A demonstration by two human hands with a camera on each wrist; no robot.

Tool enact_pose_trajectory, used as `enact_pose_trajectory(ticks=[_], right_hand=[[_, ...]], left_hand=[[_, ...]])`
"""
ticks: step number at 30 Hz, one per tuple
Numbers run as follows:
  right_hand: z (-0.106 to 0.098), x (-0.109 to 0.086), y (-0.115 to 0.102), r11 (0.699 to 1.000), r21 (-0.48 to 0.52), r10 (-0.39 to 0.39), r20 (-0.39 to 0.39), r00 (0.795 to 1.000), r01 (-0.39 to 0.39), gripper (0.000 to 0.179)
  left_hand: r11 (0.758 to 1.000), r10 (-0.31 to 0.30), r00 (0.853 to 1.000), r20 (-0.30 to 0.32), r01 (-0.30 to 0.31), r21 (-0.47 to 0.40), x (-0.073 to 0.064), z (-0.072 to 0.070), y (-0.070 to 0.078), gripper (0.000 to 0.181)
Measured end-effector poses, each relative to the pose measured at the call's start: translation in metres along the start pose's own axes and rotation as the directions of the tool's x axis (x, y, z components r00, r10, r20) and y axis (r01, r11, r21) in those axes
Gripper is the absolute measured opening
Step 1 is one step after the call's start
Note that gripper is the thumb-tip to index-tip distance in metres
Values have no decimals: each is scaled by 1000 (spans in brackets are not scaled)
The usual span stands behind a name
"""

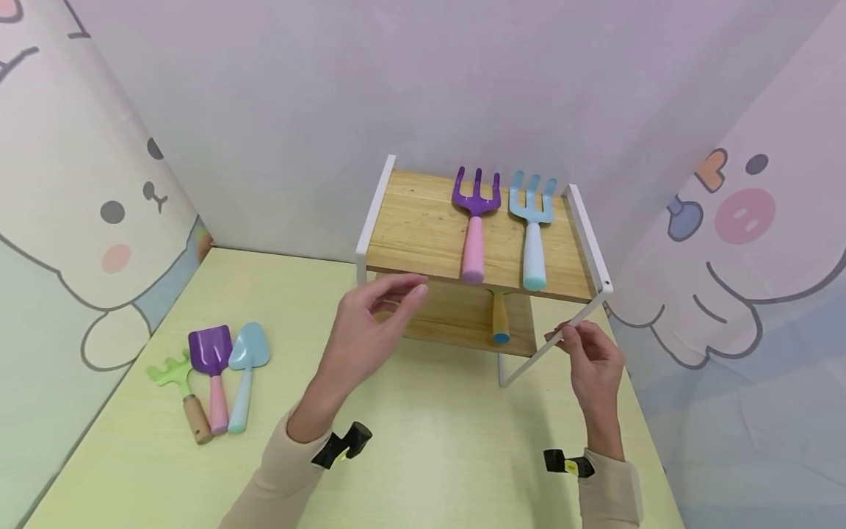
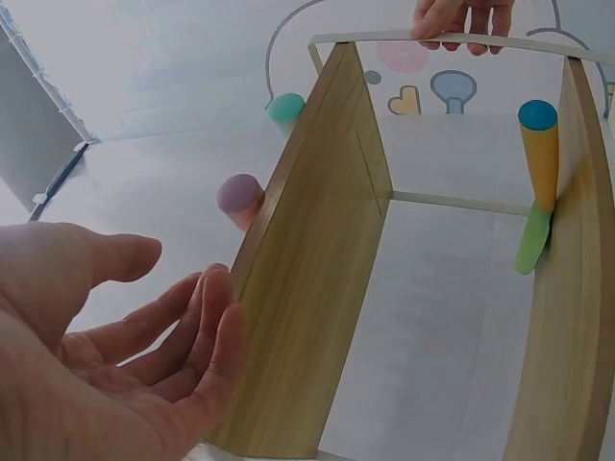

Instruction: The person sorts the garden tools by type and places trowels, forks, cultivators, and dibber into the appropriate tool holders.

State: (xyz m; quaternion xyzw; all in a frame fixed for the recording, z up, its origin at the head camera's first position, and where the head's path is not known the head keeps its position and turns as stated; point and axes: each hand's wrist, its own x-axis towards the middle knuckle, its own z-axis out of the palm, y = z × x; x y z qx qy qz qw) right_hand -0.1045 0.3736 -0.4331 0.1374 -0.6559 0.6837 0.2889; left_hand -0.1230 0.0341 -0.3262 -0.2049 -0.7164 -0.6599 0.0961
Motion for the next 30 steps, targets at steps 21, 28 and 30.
enact_pose_trajectory(ticks=[21, 28, 30], right_hand=[[1, 0, 2, 998, 52, -16, 2, 1000, 16, 12], [2, 0, 0, 999, 38, -12, 1, 1000, 12, 13], [2, 0, -1, 999, 39, -12, 3, 1000, 12, 12]], left_hand=[[995, -88, 992, -94, 92, 34, -31, -27, -27, 18], [990, -127, 986, -107, 132, 38, -39, -35, -36, 20], [988, -142, 984, -109, 146, 38, -42, -38, -38, 19]])
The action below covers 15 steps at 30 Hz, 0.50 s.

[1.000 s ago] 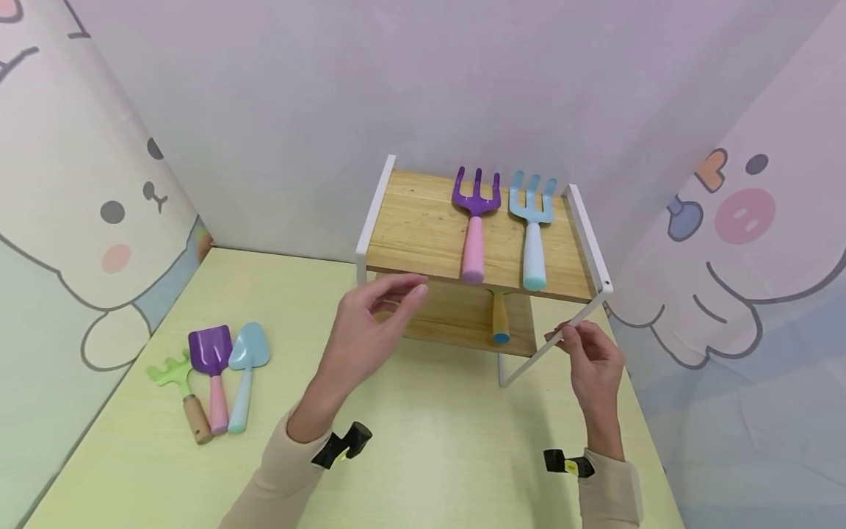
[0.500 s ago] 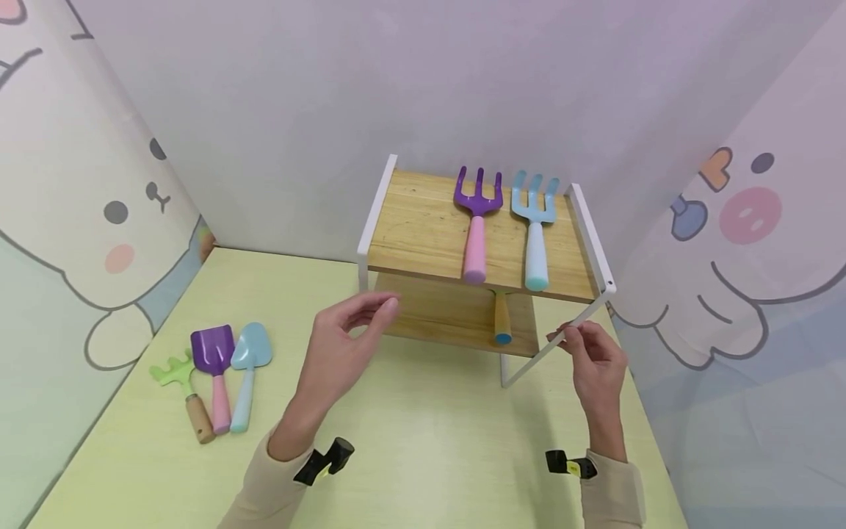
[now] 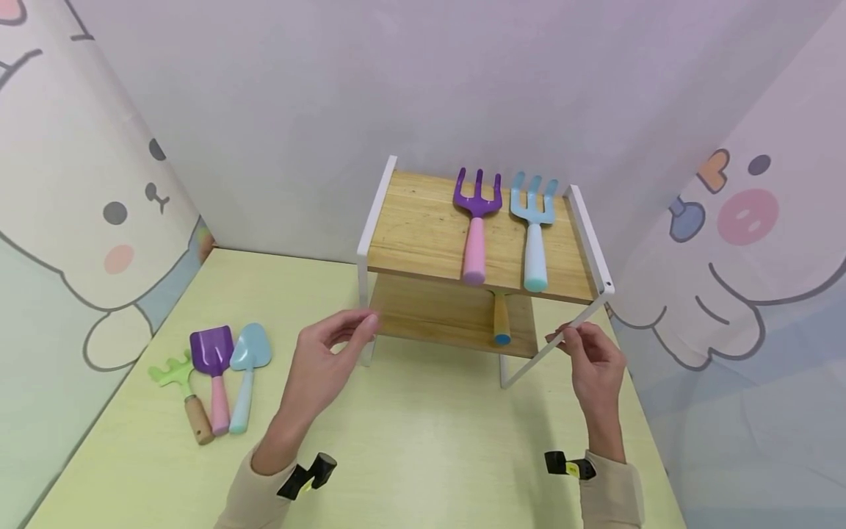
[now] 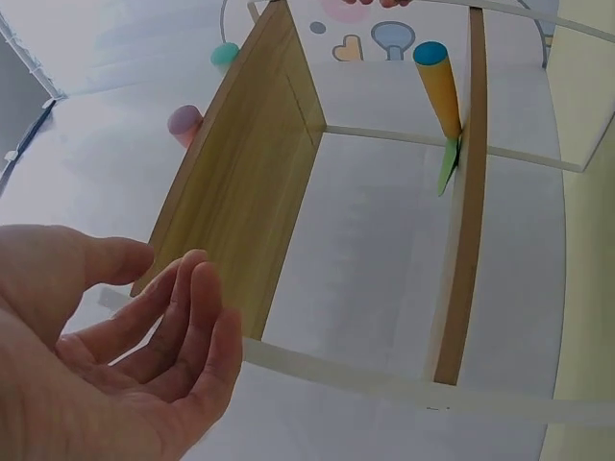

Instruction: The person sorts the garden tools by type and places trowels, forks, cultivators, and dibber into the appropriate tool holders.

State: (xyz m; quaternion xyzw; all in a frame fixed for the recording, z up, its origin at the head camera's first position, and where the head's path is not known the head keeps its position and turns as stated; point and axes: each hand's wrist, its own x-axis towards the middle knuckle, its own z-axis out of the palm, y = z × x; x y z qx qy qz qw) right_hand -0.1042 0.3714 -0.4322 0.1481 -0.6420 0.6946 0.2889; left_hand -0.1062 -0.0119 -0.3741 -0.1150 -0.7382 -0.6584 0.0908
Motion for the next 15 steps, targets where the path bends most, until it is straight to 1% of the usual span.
enact_pose_trajectory(ticks=[6, 15], right_hand=[[1, 0, -1, 1000, -12, 2, -2, 1000, -2, 12], [0, 0, 1, 1000, 0, 3, -3, 1000, -3, 12]], left_hand=[[999, -45, 999, -10, 45, 15, -7, -9, -9, 20], [993, -109, 994, -22, 110, 48, -15, -19, -23, 22]])
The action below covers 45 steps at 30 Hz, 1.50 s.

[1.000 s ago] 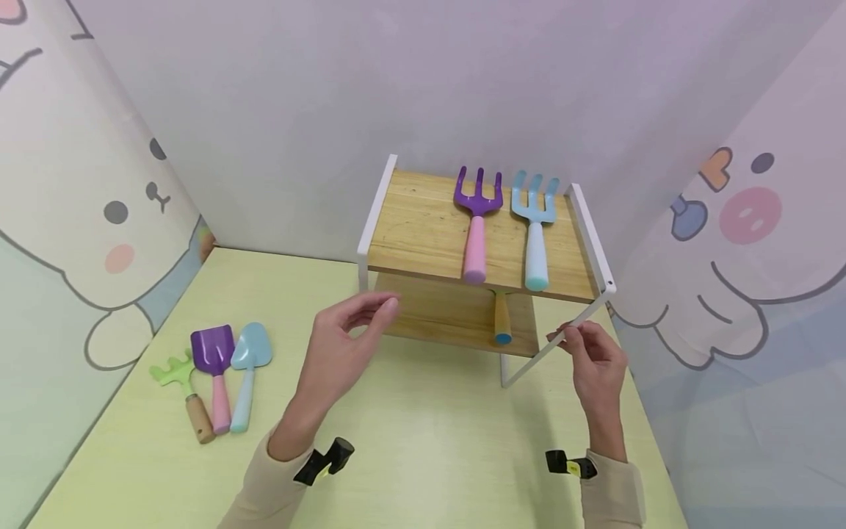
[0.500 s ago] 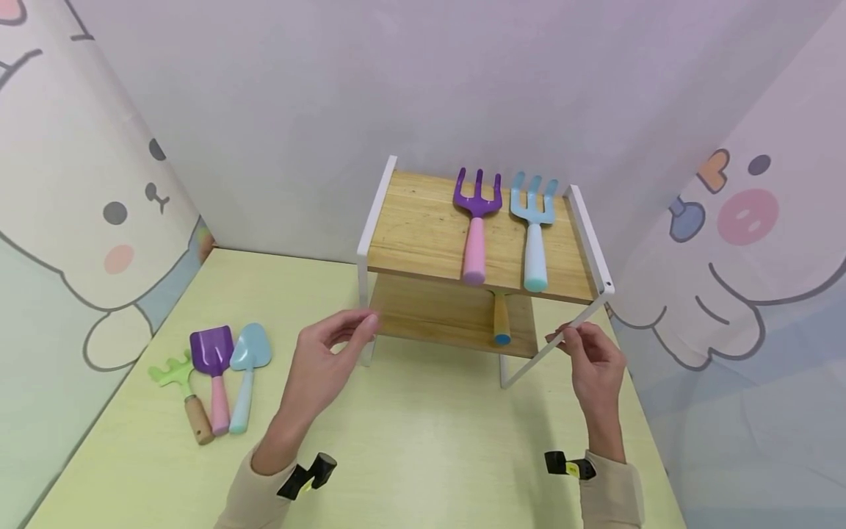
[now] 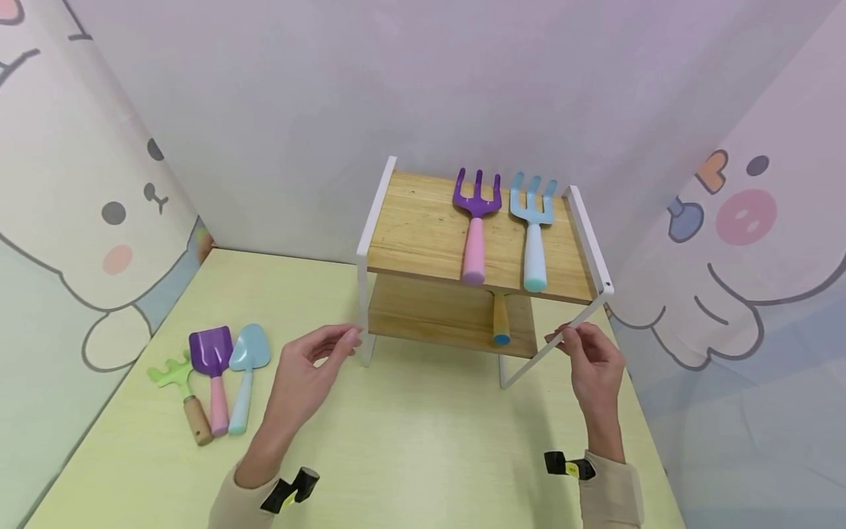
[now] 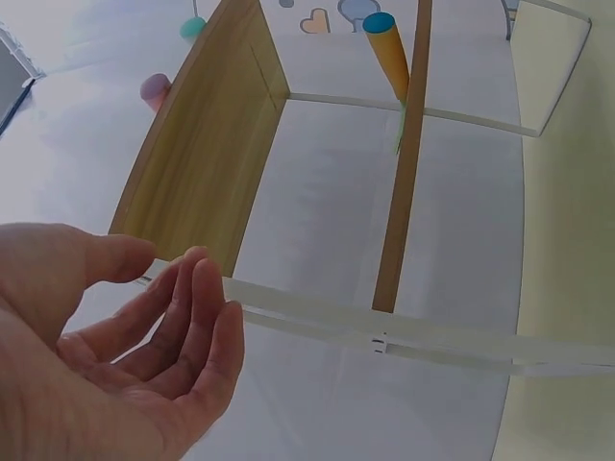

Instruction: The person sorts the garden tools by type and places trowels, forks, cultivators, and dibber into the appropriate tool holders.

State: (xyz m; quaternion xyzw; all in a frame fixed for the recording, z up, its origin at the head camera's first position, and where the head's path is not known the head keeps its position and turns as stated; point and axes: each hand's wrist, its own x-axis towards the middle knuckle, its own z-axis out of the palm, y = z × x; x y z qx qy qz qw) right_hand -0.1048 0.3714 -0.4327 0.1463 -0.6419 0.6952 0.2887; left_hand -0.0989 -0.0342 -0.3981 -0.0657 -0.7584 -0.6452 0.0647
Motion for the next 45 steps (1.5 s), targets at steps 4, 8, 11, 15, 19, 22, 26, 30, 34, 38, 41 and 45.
enact_pose_trajectory(ticks=[4, 8, 11, 15, 19, 22, 26, 30, 34, 38, 41, 45], right_hand=[[0, 0, 0, 1000, -1, 0, 0, 1000, 0, 12], [-1, 0, 0, 1000, -2, -1, -1, 1000, 1, 12], [-1, 0, 0, 1000, -8, 0, 1, 1000, 0, 13], [-1, 0, 0, 1000, -17, 0, 3, 1000, 0, 13], [-1, 0, 0, 1000, -20, 0, 3, 1000, 0, 13], [-1, 0, 0, 1000, -17, 1, 1, 1000, -1, 12], [0, -1, 0, 1000, -12, 1, -2, 1000, -1, 12], [-1, -1, 0, 1000, -17, 2, -5, 1000, -2, 12], [-1, -1, -1, 1000, -17, 6, -4, 1000, -6, 13], [-1, -2, -1, 1000, -10, 9, -5, 1000, -9, 13], [0, -2, -1, 1000, -14, 13, -9, 1000, -13, 13], [0, -2, 0, 999, -25, 23, -17, 1000, -23, 13]], left_hand=[[1000, -11, 1000, -7, 11, 12, -2, -4, -6, 20], [1000, -20, 1000, -16, 21, 18, -3, -8, -13, 20], [999, -28, 999, -21, 29, 20, -5, -11, -18, 20], [998, -41, 998, -37, 42, 36, -6, -14, -25, 19], [997, -46, 997, -57, 49, 55, -8, -17, -32, 17], [996, -57, 996, -66, 61, 64, -9, -19, -37, 18], [994, -73, 995, -72, 78, 71, -12, -22, -44, 19], [992, -91, 992, -83, 98, 84, -15, -25, -51, 18], [988, -114, 989, -92, 123, 99, -18, -28, -59, 18], [982, -131, 986, -105, 144, 120, -21, -32, -67, 18], [978, -128, 985, -116, 145, 147, -23, -36, -73, 18], [971, -123, 983, -134, 148, 188, -26, -40, -79, 19]])
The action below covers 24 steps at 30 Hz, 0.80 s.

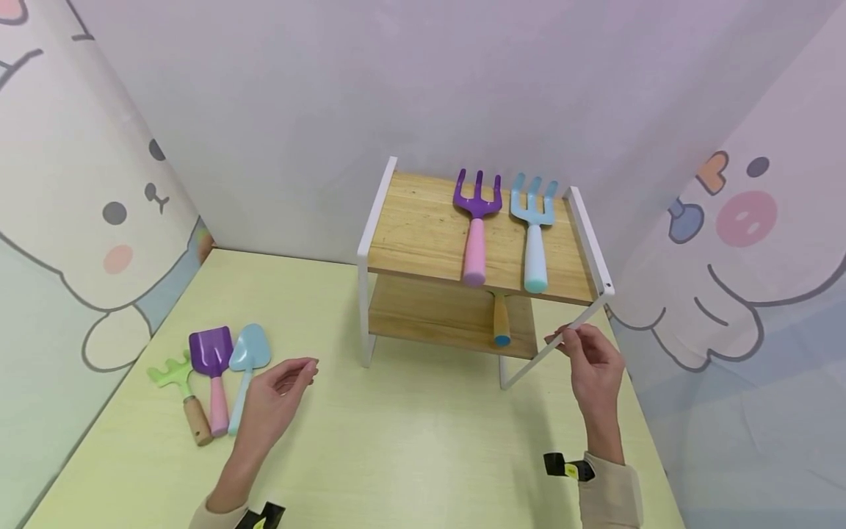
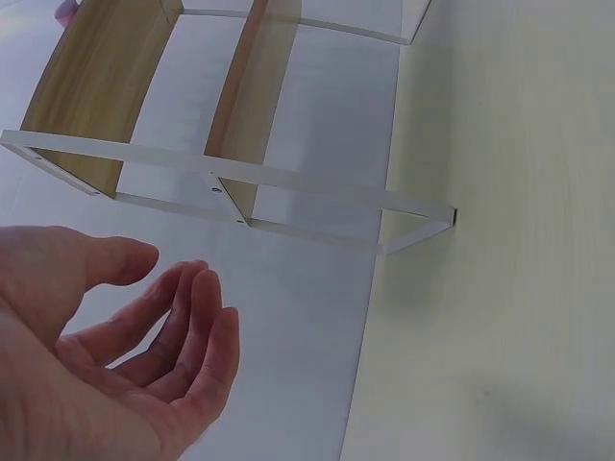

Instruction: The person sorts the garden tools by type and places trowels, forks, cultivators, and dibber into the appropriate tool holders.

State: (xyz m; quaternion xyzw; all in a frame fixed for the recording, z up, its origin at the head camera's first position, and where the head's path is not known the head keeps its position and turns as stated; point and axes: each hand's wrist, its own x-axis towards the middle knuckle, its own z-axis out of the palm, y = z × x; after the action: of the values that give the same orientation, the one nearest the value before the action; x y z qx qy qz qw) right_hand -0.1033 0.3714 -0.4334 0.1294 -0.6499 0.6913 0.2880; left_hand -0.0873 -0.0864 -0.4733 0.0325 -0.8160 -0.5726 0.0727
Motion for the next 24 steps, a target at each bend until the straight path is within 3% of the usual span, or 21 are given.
enact_pose_trajectory(ticks=[17, 24], right_hand=[[2, -1, 1, 999, -47, 9, -11, 1000, -10, 15], [0, -1, 0, 1000, -4, 11, -10, 1000, -11, 12]], left_hand=[[996, -74, 997, -34, 76, 53, -3, -11, -30, 20], [992, -94, 994, -50, 98, 85, -3, -19, -41, 23]])
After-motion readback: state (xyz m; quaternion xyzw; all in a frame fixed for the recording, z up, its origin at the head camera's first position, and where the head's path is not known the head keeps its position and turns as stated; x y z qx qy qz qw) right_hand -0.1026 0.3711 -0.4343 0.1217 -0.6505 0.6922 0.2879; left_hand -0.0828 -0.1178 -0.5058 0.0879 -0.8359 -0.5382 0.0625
